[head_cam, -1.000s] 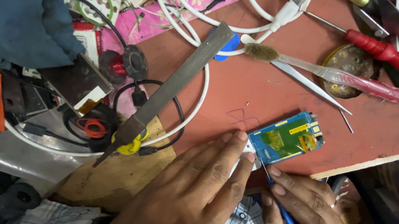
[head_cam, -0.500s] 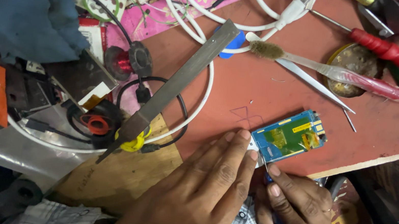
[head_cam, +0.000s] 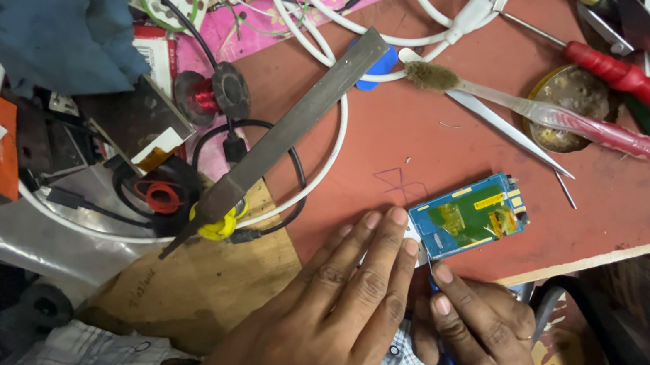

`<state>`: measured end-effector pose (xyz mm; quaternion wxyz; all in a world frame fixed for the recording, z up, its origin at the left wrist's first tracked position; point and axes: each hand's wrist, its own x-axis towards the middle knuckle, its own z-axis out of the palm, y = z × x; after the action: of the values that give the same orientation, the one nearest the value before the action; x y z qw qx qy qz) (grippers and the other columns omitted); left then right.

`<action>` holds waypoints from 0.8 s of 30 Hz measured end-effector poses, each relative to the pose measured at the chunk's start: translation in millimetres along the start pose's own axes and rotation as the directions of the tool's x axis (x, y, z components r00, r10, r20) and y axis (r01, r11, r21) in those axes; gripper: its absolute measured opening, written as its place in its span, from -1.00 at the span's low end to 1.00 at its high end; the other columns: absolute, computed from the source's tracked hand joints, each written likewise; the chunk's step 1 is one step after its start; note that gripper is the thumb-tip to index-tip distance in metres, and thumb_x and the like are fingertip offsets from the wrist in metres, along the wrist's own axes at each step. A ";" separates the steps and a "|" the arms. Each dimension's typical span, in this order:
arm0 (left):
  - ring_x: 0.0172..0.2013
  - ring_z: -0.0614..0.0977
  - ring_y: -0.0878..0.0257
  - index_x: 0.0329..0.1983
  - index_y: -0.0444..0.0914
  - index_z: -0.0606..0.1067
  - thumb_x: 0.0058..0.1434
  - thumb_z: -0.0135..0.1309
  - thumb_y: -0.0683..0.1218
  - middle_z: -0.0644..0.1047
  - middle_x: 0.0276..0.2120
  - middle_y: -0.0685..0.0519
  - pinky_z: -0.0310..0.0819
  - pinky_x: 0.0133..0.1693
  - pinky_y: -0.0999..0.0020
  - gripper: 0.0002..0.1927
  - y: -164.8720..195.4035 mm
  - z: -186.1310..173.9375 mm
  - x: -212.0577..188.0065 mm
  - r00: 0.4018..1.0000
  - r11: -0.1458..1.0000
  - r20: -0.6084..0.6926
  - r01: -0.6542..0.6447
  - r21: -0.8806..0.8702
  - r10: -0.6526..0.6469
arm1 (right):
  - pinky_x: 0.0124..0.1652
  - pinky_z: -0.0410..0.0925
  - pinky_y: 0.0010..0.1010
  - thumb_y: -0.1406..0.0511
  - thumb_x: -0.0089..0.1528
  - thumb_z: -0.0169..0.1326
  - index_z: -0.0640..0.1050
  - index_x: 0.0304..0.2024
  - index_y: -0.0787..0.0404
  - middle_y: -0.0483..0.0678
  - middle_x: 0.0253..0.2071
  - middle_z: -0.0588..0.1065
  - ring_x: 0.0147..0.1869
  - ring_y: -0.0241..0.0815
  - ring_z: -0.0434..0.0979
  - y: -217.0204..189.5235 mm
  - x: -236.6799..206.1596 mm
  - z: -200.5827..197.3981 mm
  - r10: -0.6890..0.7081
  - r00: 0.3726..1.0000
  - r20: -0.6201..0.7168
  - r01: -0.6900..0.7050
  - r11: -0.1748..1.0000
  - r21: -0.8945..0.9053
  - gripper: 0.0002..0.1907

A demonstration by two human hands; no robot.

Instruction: The person uses a blue plastic pry tool and a red screwdriver to separate a white plastic housing from a small green circuit board. They then use tweezers to remove a small metal component from the board and place it on the table.

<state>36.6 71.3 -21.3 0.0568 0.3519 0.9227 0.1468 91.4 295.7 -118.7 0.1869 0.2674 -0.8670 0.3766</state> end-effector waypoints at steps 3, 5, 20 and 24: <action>0.30 0.48 -0.21 0.21 -0.62 0.38 0.38 -0.16 -0.14 0.39 0.24 -0.47 0.38 0.32 0.08 -0.52 -0.3 0.2 -0.7 1.000 1.000 -0.018 -0.019 -0.001 0.019 | -0.15 0.54 -0.33 0.29 0.20 0.29 0.47 -0.08 0.37 0.26 -0.04 0.55 -0.15 -0.02 0.65 -3.2 -2.4 1.2 0.031 0.999 -0.032 -0.030 0.999 0.026 -0.63; 0.28 0.49 -0.24 0.19 -0.64 0.38 0.38 -0.15 -0.14 0.39 0.23 -0.50 0.38 0.32 0.07 -0.52 -2.8 -0.6 -2.1 0.998 0.999 -0.029 -0.048 -0.015 0.048 | -0.15 0.53 -0.33 0.31 0.19 0.27 0.47 -0.11 0.35 0.24 -0.04 0.56 -0.16 -0.03 0.65 -8.0 -3.5 3.9 0.088 0.993 -0.084 -0.085 0.995 0.043 -0.68; 0.29 0.43 -0.22 0.26 -0.50 0.34 0.23 -0.08 -0.16 0.33 0.28 -0.43 0.34 0.24 0.09 -0.46 7.0 28.1 -29.0 0.997 0.990 -0.083 -0.005 -0.140 -0.006 | -0.14 0.52 -0.29 0.42 0.20 0.22 0.53 -0.13 0.31 0.14 -0.17 0.62 -0.11 0.00 0.69 -13.9 -2.6 15.3 0.134 0.941 -0.310 -0.107 0.989 0.101 -0.80; 0.16 0.53 -0.27 0.13 -0.49 0.44 0.18 0.09 0.03 0.42 0.15 -0.48 0.46 0.12 0.00 -0.43 -8.5 76.8 -29.9 0.957 0.992 -0.273 -0.114 -0.054 0.095 | -0.16 0.56 -0.34 0.38 0.20 0.19 0.58 -0.17 0.34 0.12 -0.24 0.65 -0.19 -0.02 0.75 -8.6 5.6 23.6 0.058 0.879 -0.474 0.028 0.985 0.171 -0.83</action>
<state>69.5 63.1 -96.9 -0.0650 0.3748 0.8963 0.2278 89.3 271.1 -126.3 0.3679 0.1748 -0.7603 0.5060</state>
